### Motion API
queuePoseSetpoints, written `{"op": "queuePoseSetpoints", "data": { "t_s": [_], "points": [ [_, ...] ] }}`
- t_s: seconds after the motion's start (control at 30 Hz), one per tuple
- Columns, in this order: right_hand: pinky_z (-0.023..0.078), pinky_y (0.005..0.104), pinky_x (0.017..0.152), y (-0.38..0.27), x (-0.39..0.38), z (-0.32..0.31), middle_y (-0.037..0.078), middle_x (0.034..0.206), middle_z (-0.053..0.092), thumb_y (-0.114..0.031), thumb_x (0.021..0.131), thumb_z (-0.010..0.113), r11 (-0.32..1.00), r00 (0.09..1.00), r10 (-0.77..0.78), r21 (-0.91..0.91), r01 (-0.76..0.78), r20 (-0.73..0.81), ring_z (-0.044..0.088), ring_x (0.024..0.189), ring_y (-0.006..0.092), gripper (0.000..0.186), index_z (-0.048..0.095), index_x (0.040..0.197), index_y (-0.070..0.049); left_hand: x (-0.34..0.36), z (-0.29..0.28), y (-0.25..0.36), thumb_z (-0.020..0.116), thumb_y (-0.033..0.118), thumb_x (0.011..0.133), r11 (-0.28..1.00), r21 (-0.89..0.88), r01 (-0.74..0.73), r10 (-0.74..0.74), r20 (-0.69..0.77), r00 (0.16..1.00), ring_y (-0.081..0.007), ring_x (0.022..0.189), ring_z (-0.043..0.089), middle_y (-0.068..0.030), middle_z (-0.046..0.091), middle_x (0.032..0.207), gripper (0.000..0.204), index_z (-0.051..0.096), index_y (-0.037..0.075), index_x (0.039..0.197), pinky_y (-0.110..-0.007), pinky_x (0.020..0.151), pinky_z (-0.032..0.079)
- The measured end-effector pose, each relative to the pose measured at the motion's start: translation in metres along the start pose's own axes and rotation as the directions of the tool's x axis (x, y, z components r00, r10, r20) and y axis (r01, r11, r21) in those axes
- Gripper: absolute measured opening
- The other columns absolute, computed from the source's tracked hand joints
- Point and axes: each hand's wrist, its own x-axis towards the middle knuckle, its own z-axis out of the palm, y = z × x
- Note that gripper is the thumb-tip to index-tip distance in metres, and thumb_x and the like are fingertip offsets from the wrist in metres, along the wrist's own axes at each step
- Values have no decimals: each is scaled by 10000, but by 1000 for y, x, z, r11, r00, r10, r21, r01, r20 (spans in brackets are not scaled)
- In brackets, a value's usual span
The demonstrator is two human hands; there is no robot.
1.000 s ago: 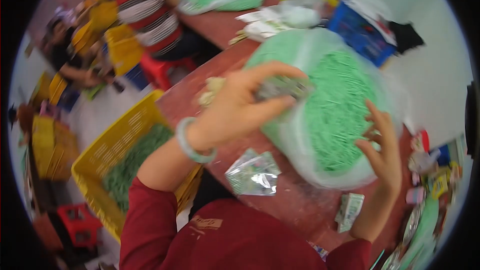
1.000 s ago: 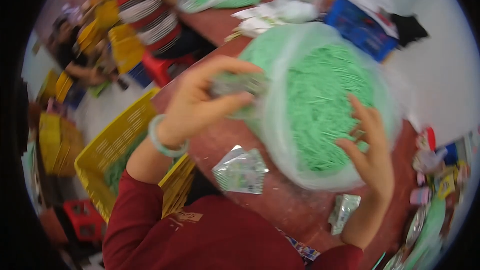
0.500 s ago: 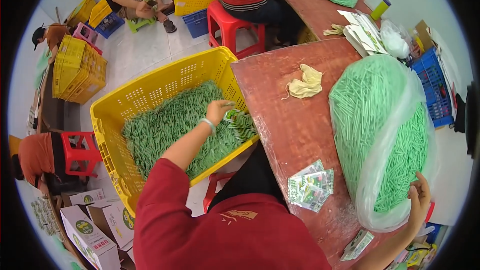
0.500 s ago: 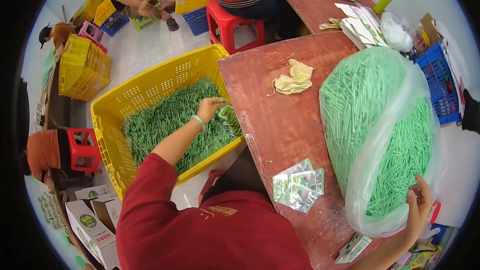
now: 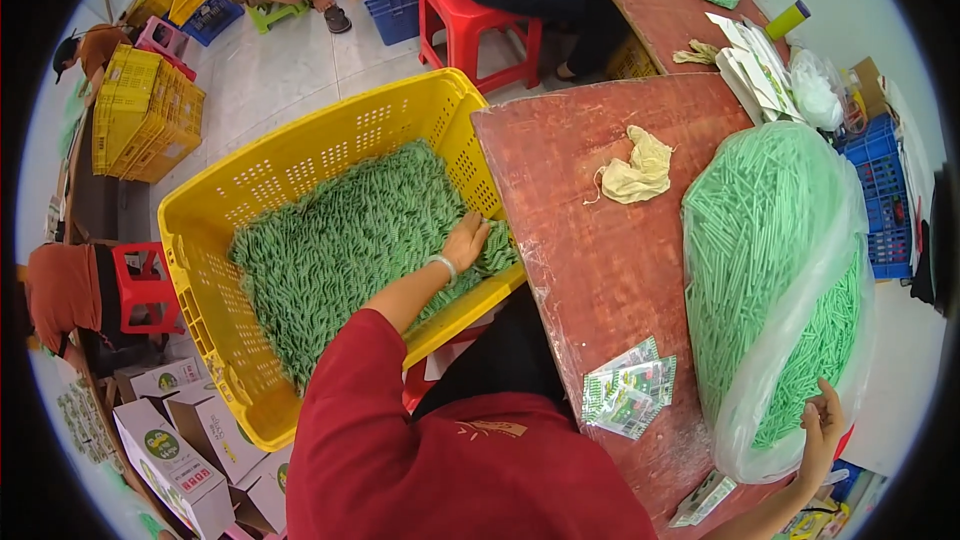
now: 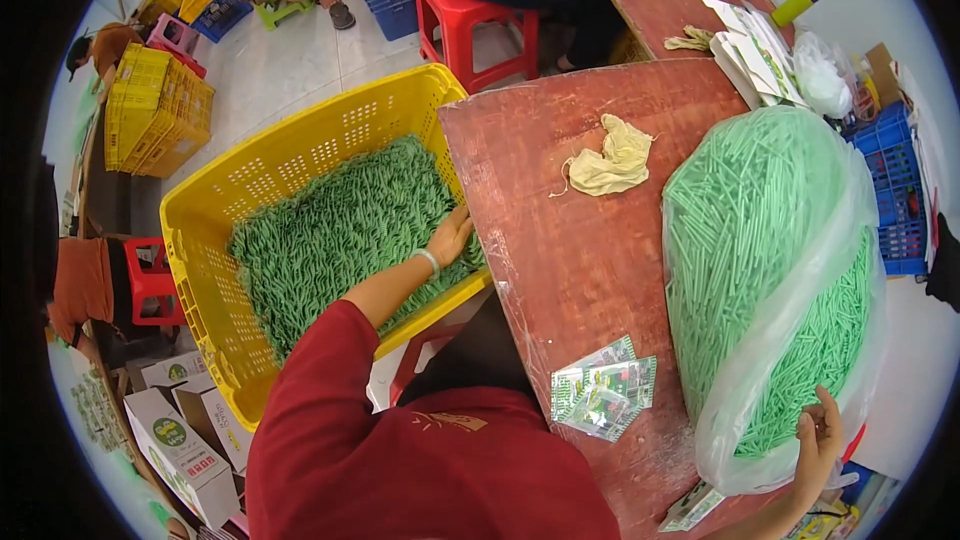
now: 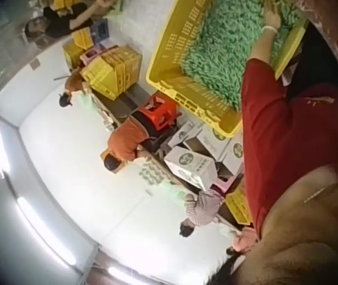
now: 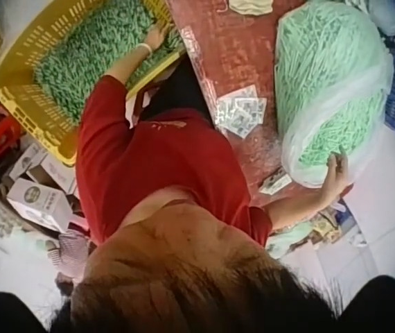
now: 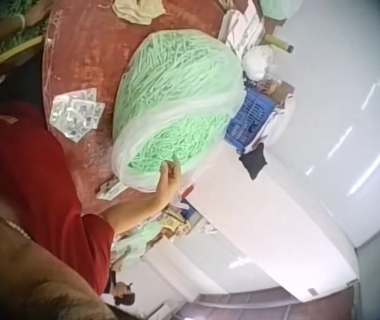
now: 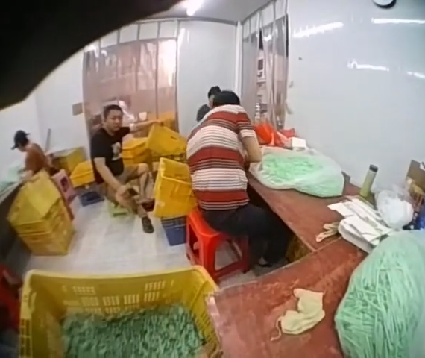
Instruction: Packaging small green plastic items into transparent plastic packets.
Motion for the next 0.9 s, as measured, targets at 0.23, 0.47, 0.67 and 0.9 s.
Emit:
{"op": "queuePoseSetpoints", "data": {
  "t_s": [0.23, 0.47, 0.67, 0.9],
  "points": [
    [374, 206, 633, -8, -5, 4, -16, 832, 512, -12, 878, 579, 999, 999, -32, 22, 32, -5, 449, 723, 64, 394, 553, 1271, -12, 16, -21, 25, 302, 573, 974, 722, -484, 495, -555, 23, 832, -282, 1232, 484, -176, 547, 1319, 725, 527, -34, 1301, -364, 1038, 347],
    [479, 257, 760, 19, -3, -2, 43, 931, 608, 22, 848, 589, 996, 988, -85, 7, 86, -132, 561, 835, 117, 299, 633, 1142, -10, 49, -117, 89, 452, 387, 958, 785, -496, 372, -573, -351, 741, -190, 902, 560, -76, 642, 945, 433, 686, 24, 998, -360, 869, 424],
    [500, 292, 696, 44, -20, 2, 110, 861, 634, 13, 786, 641, 990, 984, -122, -85, 112, -126, 620, 761, 182, 212, 655, 997, 4, 83, -166, 189, 527, 250, 977, 904, -354, -241, -41, -632, 774, -88, 785, 497, 15, 565, 872, 268, 617, -2, 968, -254, 750, 412],
    [506, 341, 677, 63, -33, -1, 150, 862, 583, -19, 739, 665, 943, 988, -151, -303, 136, -24, 621, 750, 262, 247, 632, 981, 17, -42, -102, 403, 647, 28, 792, 902, -64, -427, 432, 130, 892, -197, 762, 564, -95, 567, 818, 98, 612, 10, 882, -293, 699, 447]
  ]
}}
